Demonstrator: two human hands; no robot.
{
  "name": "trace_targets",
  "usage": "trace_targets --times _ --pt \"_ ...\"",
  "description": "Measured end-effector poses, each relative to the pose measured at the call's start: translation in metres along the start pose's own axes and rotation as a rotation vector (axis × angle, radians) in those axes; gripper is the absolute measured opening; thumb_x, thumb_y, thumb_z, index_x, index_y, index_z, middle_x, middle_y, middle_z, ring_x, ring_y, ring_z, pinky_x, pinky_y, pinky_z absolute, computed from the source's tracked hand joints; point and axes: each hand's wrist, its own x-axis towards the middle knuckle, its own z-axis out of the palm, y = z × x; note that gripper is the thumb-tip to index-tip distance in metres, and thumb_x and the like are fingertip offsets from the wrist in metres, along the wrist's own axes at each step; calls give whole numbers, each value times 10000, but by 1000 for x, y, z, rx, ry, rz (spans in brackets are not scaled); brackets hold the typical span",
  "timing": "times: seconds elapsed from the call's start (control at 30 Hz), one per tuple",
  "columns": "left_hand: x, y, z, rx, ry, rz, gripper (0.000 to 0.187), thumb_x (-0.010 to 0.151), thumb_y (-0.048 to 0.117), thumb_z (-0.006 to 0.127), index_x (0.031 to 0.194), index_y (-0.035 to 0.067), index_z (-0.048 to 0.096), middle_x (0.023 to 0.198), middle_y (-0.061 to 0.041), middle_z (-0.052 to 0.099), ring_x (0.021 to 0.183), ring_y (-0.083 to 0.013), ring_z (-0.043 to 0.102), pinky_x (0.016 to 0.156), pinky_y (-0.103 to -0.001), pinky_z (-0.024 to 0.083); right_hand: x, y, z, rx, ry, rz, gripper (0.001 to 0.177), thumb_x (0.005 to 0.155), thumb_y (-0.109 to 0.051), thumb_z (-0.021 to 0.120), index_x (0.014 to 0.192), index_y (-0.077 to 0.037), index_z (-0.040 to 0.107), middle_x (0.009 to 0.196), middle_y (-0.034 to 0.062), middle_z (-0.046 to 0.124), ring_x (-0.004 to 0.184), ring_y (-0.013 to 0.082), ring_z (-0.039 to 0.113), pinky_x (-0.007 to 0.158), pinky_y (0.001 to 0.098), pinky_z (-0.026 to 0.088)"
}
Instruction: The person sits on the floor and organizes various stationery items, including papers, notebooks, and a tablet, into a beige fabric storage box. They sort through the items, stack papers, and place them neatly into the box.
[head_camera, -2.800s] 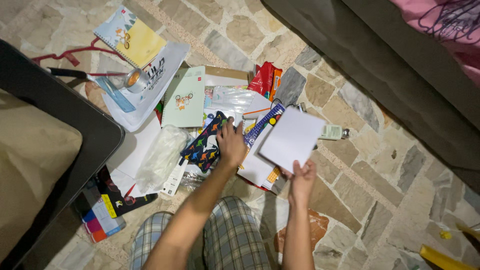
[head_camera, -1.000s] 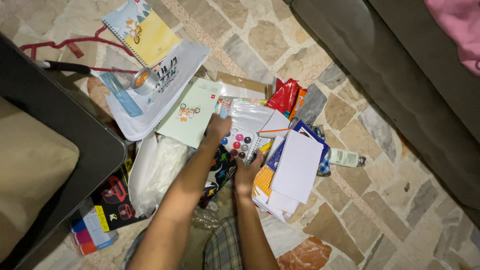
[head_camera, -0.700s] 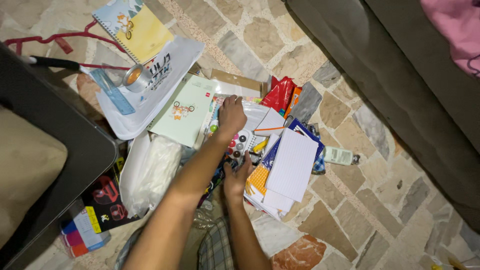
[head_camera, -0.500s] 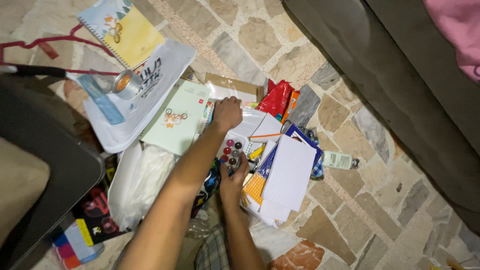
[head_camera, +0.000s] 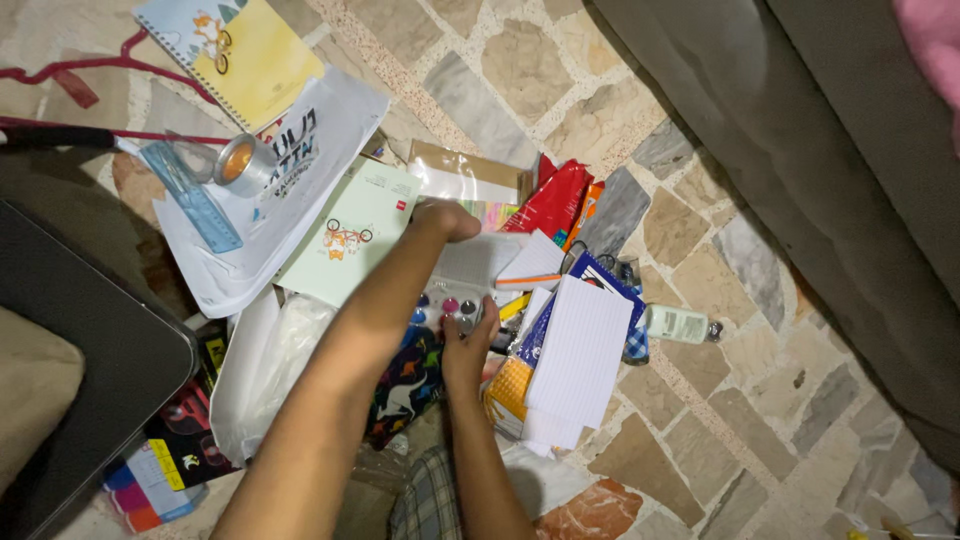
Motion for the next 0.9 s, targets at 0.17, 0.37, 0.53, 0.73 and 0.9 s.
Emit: trace_targets --times 0.17,0.37,0.53,0.73,0.9 --pt "-20 -10 -4 -162 -242 105 468 964 212 492 1395 34 464 1363 -249 628 1261 -377 621 1033 -453 490 -5 -17 -6 113 -12 124 761 878 -73 699 1526 -21 303 1562 190 307 1329 299 483 975 358 511" --pt "13 -22 19 -146 111 9 664 959 186 461 1560 9 242 1413 -292 571 1306 -407 578 1085 -445 453 -8 -33 -13 276 -48 287 776 860 -89 667 1534 -35 285 1587 139 299 1195 275 595 845 307 584" --pt "31 -26 24 -141 187 -100 814 949 156 454 1641 40 41 1406 -295 559 1319 -427 544 1086 -468 446 -14 -17 -13 3 -12 68 785 890 -107 723 1541 14 301 1590 209 326 1450 331 393 1188 391 297" --pt "-40 -11 -5 -164 168 -110 961 809 385 750 1525 -5 240 1441 -287 532 1320 -429 552 1082 -432 476 -13 -20 -14 24 -12 54 795 886 -150 729 1533 12 297 1584 234 304 1464 356 353 1207 391 275" --pt "-101 -28 -35 -198 23 98 1224 627 439 893 1526 -25 205 1368 -312 586 1230 -419 640 1008 -449 539 -13 -52 -17 -55 12 -93 797 871 -90 691 1551 9 287 1601 290 236 1494 441 286 1216 451 259"
